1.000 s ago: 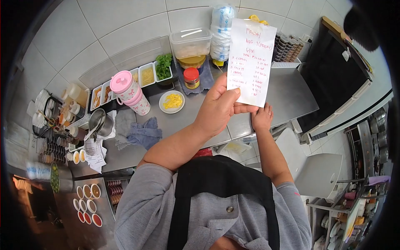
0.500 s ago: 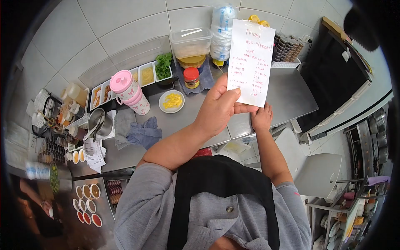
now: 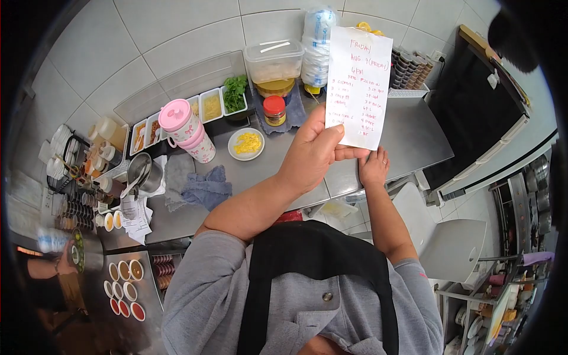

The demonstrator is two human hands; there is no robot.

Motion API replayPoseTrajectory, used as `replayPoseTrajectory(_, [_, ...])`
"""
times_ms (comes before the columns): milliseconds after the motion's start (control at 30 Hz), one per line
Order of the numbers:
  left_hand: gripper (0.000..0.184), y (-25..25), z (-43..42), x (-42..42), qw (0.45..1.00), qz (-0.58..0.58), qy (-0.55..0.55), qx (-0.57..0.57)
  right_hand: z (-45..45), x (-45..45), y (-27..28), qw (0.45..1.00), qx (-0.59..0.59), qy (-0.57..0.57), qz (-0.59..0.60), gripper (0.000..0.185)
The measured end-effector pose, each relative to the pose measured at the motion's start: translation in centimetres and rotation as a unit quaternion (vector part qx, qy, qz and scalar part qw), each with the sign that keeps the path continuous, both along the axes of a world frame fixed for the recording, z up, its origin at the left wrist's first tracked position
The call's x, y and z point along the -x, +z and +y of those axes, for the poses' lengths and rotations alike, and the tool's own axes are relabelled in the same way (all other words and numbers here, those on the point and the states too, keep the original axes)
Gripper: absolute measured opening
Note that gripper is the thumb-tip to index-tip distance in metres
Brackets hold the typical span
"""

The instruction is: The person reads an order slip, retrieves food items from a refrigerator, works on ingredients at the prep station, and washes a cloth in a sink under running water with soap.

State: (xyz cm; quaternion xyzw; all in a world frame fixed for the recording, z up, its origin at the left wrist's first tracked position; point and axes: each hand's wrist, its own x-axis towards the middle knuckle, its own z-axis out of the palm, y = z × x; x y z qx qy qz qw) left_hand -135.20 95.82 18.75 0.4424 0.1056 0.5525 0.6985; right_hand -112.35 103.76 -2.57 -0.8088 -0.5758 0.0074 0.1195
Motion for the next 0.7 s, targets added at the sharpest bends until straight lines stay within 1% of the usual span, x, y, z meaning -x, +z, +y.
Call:
replayPoseTrajectory(167, [0.039, -0.05, 0.01, -0.05, 1.0, 0.0, 0.004, -0.006, -0.05, 0.07, 0.0, 1.0, 0.001, 0.001, -0.004, 0.069])
replayPoseTrajectory(233, [0.044, 0.08, -0.09, -0.09, 1.0, 0.02, 0.018, -0.012, -0.03, 0.03, 0.02, 1.0, 0.005, 0.001, -0.009, 0.069])
replayPoseTrajectory(467, [0.045, 0.13, -0.06, -0.16, 1.0, 0.02, 0.017, -0.008, -0.06, 0.07, 0.12, 1.0, 0.007, -0.001, -0.002, 0.069])
replayPoseTrajectory(567, [0.044, 0.07, -0.03, -0.17, 1.0, 0.021, 0.014, -0.012, -0.08, 0.04, 0.05, 1.0, 0.004, 0.0, -0.003, 0.07])
replayPoseTrajectory(633, [0.037, -0.05, 0.05, -0.19, 1.0, 0.0, 0.007, -0.012, -0.03, -0.02, -0.09, 1.0, -0.002, 0.002, -0.005, 0.07])
replayPoseTrajectory(700, [0.037, -0.13, 0.08, -0.19, 1.0, 0.002, 0.007, -0.01, 0.03, -0.08, -0.19, 1.0, -0.002, 0.004, -0.009, 0.07])
